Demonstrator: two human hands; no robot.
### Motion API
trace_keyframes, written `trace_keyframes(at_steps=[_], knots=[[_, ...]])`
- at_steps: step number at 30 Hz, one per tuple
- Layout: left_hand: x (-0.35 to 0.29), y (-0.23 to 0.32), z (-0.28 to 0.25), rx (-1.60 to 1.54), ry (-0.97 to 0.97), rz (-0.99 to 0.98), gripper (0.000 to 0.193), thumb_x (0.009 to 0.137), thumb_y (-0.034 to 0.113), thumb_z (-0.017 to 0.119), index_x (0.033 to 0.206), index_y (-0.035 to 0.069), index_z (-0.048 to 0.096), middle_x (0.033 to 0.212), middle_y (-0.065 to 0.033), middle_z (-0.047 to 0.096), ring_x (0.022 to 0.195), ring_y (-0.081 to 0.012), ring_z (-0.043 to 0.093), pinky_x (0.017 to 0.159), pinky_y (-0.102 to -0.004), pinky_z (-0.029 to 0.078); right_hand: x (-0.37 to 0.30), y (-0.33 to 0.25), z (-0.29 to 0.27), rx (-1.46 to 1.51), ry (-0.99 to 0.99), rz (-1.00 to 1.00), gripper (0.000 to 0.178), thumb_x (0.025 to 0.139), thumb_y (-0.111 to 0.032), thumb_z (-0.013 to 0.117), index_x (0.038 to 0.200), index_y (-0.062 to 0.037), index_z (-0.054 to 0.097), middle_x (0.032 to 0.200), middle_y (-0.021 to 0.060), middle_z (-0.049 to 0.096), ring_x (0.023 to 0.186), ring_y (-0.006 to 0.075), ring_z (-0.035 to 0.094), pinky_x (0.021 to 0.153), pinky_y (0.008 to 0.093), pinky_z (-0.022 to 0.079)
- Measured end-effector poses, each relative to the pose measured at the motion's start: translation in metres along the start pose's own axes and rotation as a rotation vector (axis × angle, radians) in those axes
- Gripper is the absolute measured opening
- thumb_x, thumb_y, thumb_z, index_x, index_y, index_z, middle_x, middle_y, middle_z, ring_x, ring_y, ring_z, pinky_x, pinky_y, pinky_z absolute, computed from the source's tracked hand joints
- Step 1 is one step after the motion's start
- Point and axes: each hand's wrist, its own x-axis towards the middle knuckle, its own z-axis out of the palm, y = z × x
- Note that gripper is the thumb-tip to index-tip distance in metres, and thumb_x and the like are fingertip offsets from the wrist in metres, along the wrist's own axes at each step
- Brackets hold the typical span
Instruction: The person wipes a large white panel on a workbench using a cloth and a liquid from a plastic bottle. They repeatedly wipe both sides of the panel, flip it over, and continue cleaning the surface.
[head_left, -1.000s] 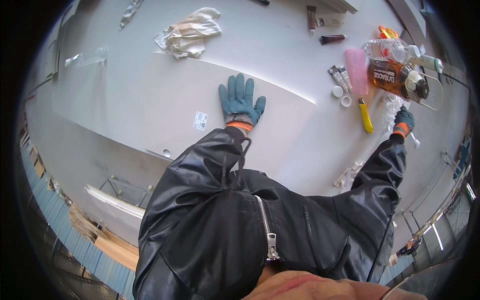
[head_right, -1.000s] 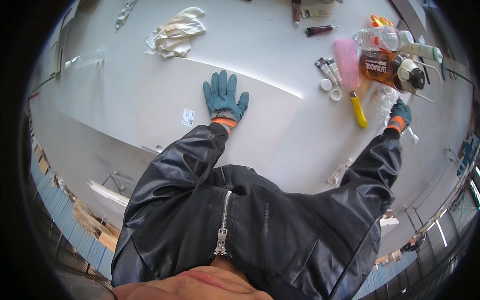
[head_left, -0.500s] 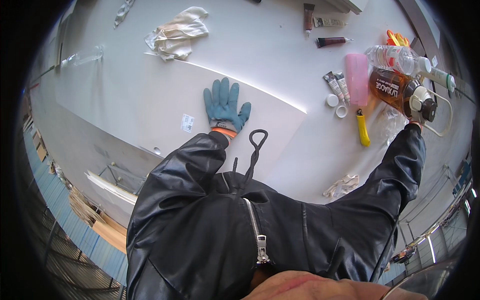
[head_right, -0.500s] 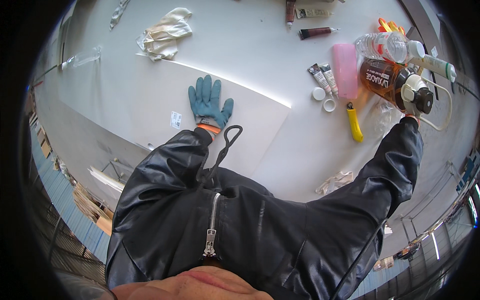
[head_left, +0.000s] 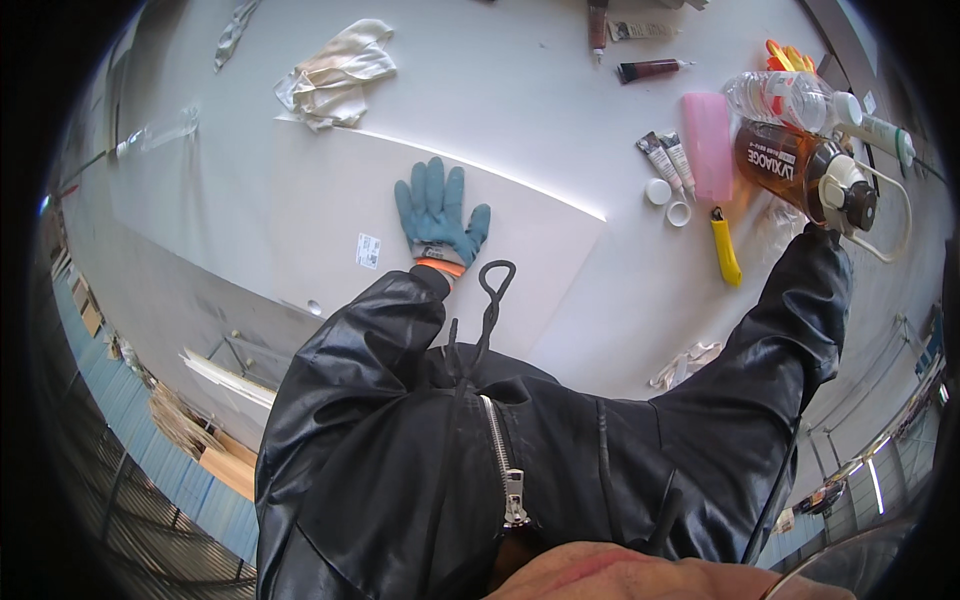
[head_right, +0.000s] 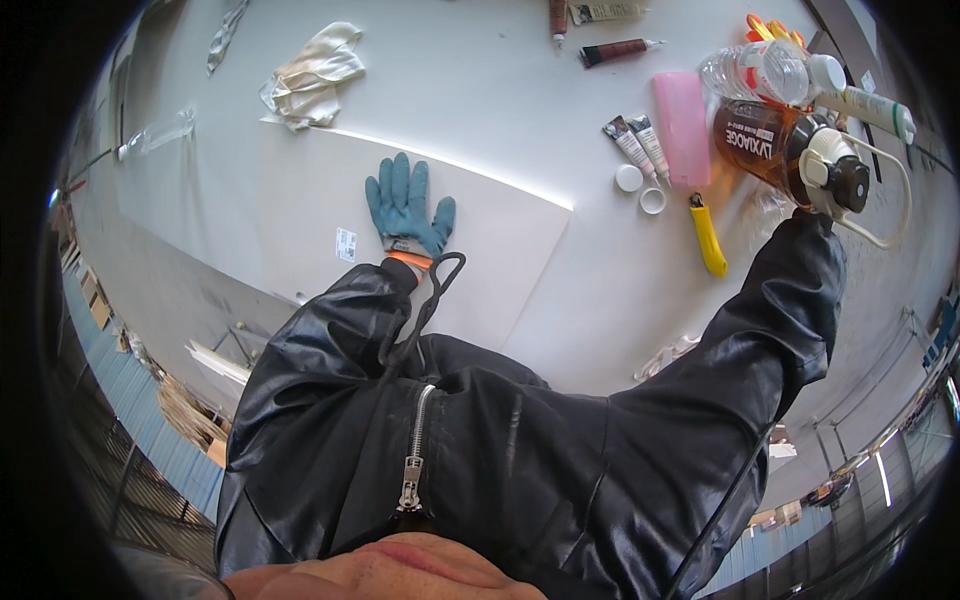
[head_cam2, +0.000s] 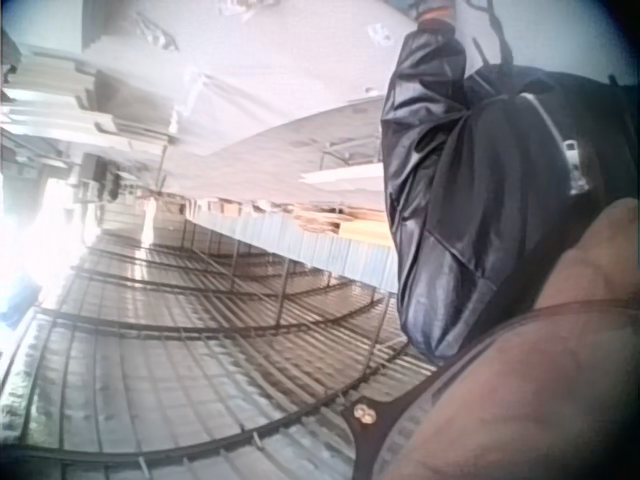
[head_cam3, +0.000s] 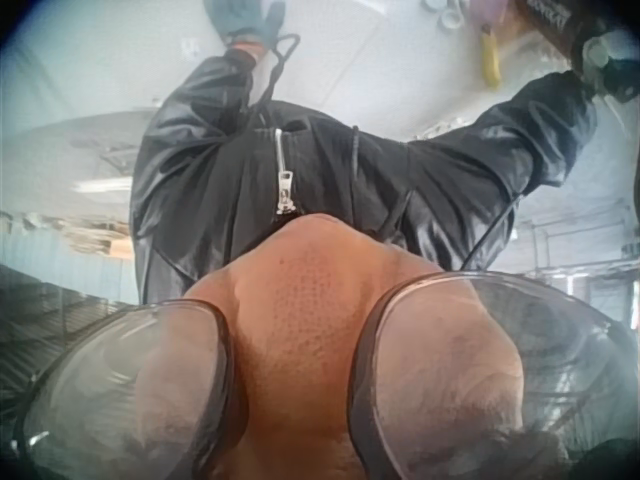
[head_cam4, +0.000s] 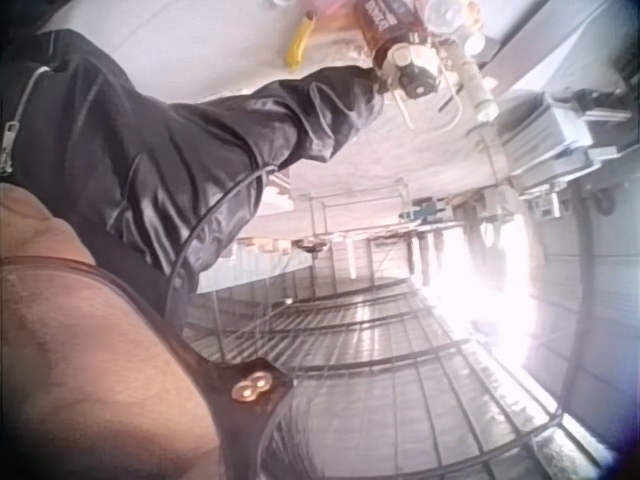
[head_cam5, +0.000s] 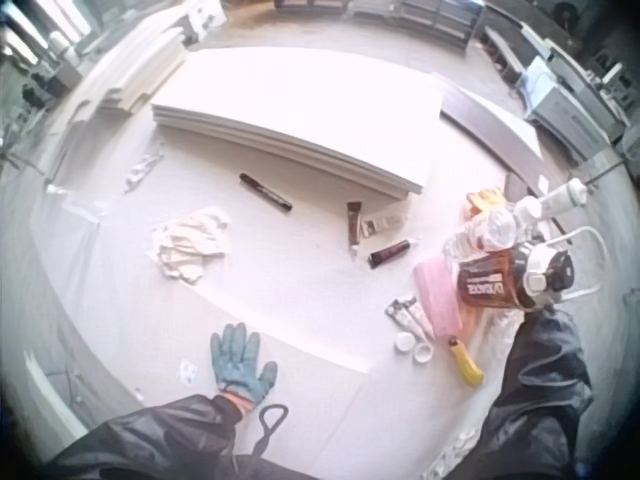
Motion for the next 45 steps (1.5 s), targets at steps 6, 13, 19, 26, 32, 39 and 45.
trace_keyframes(at_steps=[6, 13, 19, 26, 32, 39, 45], knots=[[0.002, 0.001, -0.001, -0.005, -0.012, 0.001, 0.070, 0.088, 0.048, 0.064, 0.143, 0.007, 0.054, 0.160, -0.0180, 0.035, 0.150, -0.0409, 0.026, 0.122, -0.0630, 0.012, -0.024, 0.002, -0.017, 0.348, 0.121, 0.003, 0.037, 0.095, -0.044, 0.064, 0.096, -0.0070, 0.069, 0.076, 0.0023, 0.066, 0.062, 0.0173, 0.056, 0.058, 0.0311, 0.045], [0.001, 0.001, 0.001, -0.004, 0.034, 0.019, 0.071, 0.087, 0.048, 0.065, 0.144, 0.007, 0.053, 0.158, -0.0182, 0.038, 0.148, -0.0425, 0.029, 0.121, -0.0639, 0.014, -0.178, -0.044, -0.074, 1.388, 0.309, 0.303, 0.038, 0.098, -0.044, 0.059, 0.093, -0.0070, 0.065, 0.067, -0.0003, 0.055, 0.051, 0.0137, 0.043, 0.048, 0.0277, 0.034], [0.001, 0.002, -0.002, 0.005, 0.014, 0.006, 0.070, 0.087, 0.046, 0.065, 0.144, 0.007, 0.052, 0.158, -0.0187, 0.038, 0.148, -0.0420, 0.029, 0.122, -0.0632, 0.014, -0.325, -0.111, -0.079, 1.131, 0.443, -0.219, 0.036, 0.102, -0.032, 0.057, 0.086, -0.0014, 0.068, 0.065, 0.0046, 0.059, 0.051, 0.0131, 0.050, 0.047, 0.0242, 0.040], [0.002, 0.004, -0.006, 0.011, 0.023, 0.011, 0.069, 0.087, 0.043, 0.067, 0.144, 0.006, 0.053, 0.157, -0.0190, 0.040, 0.148, -0.0412, 0.031, 0.122, -0.0615, 0.017, -0.368, -0.255, -0.013, 0.524, -0.008, -1.043, 0.016, 0.089, -0.010, 0.066, 0.104, -0.0098, 0.070, 0.092, 0.0124, 0.070, 0.086, 0.0343, 0.067, 0.076, 0.0427, 0.053], [0.002, 0.003, -0.003, 0.003, 0.021, 0.006, 0.068, 0.087, 0.042, 0.067, 0.143, 0.007, 0.054, 0.157, -0.0189, 0.041, 0.148, -0.0412, 0.031, 0.122, -0.0618, 0.016, -0.310, -0.334, 0.046, -0.190, -0.039, -1.557, 0.043, 0.085, -0.022, 0.060, 0.128, -0.0192, 0.063, 0.154, 0.0136, 0.045, 0.141, 0.0386, 0.042, 0.102, 0.0580, 0.044], [0.000, 0.002, -0.002, -0.018, 0.044, 0.017, 0.070, 0.088, 0.045, 0.065, 0.145, 0.007, 0.052, 0.158, -0.0199, 0.039, 0.149, -0.0417, 0.030, 0.122, -0.0618, 0.015, -0.287, -0.337, 0.027, -0.410, -0.238, -1.508, 0.054, 0.083, -0.029, 0.069, 0.135, -0.0162, 0.057, 0.150, 0.0137, 0.049, 0.130, 0.0360, 0.053, 0.101, 0.0506, 0.048], [-0.002, -0.001, 0.003, 0.032, 0.021, 0.016, 0.071, 0.087, 0.050, 0.064, 0.145, 0.010, 0.052, 0.159, -0.0168, 0.037, 0.148, -0.0421, 0.030, 0.121, -0.0644, 0.015, -0.285, -0.347, 0.023, -0.550, -0.245, -1.328, 0.026, 0.087, -0.028, 0.067, 0.107, -0.0121, 0.073, 0.115, 0.0154, 0.071, 0.104, 0.0335, 0.069, 0.087, 0.0442, 0.056]])
